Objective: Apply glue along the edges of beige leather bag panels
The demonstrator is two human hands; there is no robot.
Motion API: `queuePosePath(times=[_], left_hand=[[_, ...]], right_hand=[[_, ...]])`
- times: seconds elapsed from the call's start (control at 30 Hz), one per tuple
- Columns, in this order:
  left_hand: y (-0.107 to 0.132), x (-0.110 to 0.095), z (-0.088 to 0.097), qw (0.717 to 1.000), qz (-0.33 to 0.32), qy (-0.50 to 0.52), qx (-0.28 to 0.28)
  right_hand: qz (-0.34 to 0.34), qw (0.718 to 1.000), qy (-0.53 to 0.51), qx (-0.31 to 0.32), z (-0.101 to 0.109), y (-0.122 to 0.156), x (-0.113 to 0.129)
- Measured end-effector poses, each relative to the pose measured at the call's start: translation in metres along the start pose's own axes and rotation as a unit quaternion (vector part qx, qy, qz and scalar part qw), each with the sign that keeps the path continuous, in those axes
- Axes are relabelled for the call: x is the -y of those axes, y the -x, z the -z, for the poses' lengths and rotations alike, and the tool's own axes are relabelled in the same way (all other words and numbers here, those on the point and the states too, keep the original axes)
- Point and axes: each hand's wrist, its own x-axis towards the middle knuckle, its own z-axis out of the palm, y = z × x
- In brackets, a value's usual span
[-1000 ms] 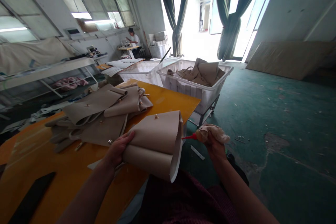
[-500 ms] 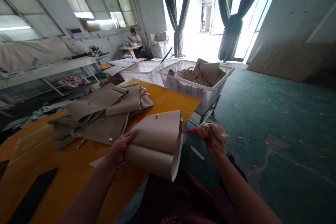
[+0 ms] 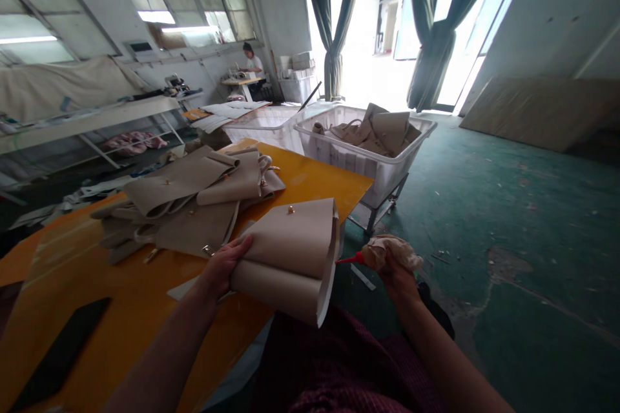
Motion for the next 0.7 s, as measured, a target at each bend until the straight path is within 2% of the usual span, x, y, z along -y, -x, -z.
queuePosePath(times=[0.2, 0.47, 0.7], left_hand=[[0.003, 0.001, -0.001, 1.0, 0.002, -0.016, 0.002], [0.005, 0.004, 0.001, 1.0, 0.002, -0.014, -0.001], [0.002, 0.009, 0.004, 1.0, 0.001, -0.009, 0.018]], right_hand=[[-0.005, 0.999, -0.023, -0.046, 0.01, 0.005, -0.012], [-0.047, 0.999, -0.014, -0.004, 0.032, 0.006, -0.023], [-0.042, 0.999, -0.004, -0.02, 0.03, 0.039, -0.021]])
